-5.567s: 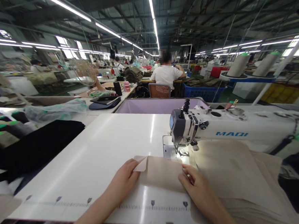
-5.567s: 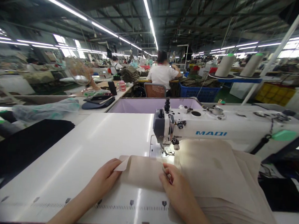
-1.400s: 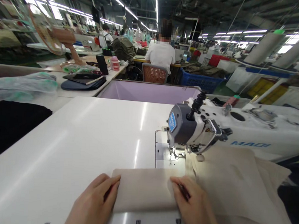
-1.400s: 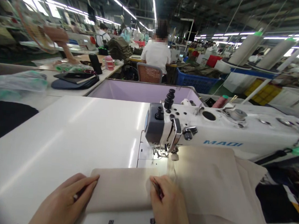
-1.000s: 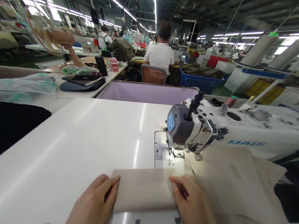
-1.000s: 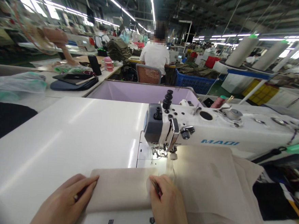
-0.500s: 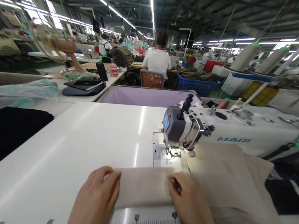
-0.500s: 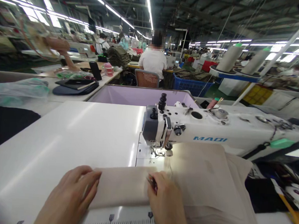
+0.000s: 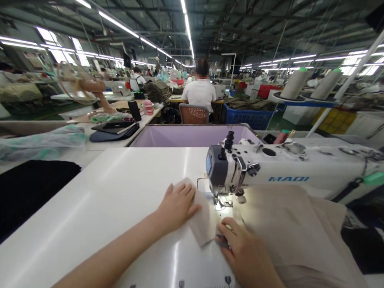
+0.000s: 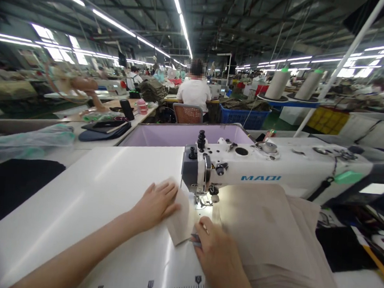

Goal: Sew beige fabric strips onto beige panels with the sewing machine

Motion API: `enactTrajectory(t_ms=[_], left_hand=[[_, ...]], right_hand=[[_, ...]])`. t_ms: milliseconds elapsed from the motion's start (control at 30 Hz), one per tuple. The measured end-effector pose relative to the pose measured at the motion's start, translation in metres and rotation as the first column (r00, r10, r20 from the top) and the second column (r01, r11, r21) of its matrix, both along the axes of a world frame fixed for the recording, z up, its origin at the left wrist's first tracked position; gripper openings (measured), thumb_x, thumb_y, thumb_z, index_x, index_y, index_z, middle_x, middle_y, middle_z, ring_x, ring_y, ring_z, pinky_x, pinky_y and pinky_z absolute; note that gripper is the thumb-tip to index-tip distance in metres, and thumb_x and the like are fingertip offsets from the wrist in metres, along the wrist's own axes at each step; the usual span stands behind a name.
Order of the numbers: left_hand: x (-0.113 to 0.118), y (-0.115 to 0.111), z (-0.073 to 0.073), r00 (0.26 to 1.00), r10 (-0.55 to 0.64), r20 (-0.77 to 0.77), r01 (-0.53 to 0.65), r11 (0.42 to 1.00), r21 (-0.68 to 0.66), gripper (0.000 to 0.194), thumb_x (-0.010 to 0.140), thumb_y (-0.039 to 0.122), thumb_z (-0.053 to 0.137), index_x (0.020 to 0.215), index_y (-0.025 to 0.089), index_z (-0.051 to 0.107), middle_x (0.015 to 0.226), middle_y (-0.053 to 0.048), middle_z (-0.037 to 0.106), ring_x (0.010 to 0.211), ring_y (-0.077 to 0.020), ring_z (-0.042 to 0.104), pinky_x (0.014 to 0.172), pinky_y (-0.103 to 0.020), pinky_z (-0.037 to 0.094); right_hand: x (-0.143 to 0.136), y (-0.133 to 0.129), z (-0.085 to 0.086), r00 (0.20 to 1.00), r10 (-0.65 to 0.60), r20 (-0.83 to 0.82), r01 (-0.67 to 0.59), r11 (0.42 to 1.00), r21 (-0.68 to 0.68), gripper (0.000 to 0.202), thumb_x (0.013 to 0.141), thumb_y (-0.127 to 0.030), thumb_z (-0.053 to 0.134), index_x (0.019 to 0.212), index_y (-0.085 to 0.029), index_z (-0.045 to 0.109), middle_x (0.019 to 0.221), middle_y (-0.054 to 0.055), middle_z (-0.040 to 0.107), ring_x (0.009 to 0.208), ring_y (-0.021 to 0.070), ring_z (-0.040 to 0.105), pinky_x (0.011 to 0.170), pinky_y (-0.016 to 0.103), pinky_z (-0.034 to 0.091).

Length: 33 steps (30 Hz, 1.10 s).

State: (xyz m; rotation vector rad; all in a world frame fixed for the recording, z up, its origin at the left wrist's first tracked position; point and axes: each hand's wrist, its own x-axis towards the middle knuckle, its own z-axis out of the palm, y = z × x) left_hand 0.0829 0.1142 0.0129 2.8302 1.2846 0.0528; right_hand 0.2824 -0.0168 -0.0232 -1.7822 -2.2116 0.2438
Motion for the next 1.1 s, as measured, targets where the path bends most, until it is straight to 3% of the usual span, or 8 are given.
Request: enactTrajectory(t_ms=[100,233,500,1100], left_hand=[[0.022,0.035,-0.009,0.977,-0.171,0.125,0.181,0.981,-0.072,0.031,0.101,0.039,0.050,0.127,0.025,0.058,0.144,-0.010,0.057,0.137,-0.0331,0.047,0.115,-0.067,0.027],[0.035,0.058,-0.017,0.964,-0.211,0.163,0.225,0.972,-0.073,0.025,0.098,0.036,0.054,0.117,0.024,0.063,0.132,-0.008,0.064,0.131,-0.0331,0.051,0.116,-0.064,0.025],[0.037,0.057,-0.020,0.957,-0.213,0.195,0.230,0.971,-0.067,0.023,0.094,0.029,0.054,0.115,0.022,0.063,0.132,-0.008,0.064,0.130,-0.0293,0.051,0.117,-0.050,0.031],[0.036,0.061,-0.020,0.950,-0.223,0.220,0.242,0.968,-0.063,0.024,0.094,0.029,0.053,0.114,0.023,0.065,0.126,-0.007,0.066,0.129,-0.0287,0.051,0.118,-0.049,0.030]], right_hand=[[-0.002,0.003,0.000,1.000,-0.010,-0.006,0.010,1.000,0.012,0.026,0.094,-0.012,0.055,0.117,-0.021,0.065,0.123,0.007,0.069,0.098,0.0222,0.070,0.077,0.031,0.055],[-0.001,0.006,-0.001,1.000,-0.023,-0.010,0.023,1.000,0.009,0.020,0.094,-0.012,0.056,0.110,-0.020,0.066,0.116,0.006,0.070,0.096,0.0225,0.069,0.079,0.033,0.054],[-0.003,0.007,0.002,0.998,-0.050,-0.037,0.049,0.999,-0.008,0.020,0.093,-0.010,0.060,0.109,-0.021,0.066,0.113,0.005,0.069,0.098,0.0241,0.067,0.082,0.035,0.054],[-0.003,0.011,0.005,0.999,-0.034,-0.008,0.034,0.999,-0.025,0.017,0.093,-0.010,0.059,0.104,-0.021,0.067,0.110,0.003,0.070,0.096,0.0227,0.068,0.077,0.032,0.052]])
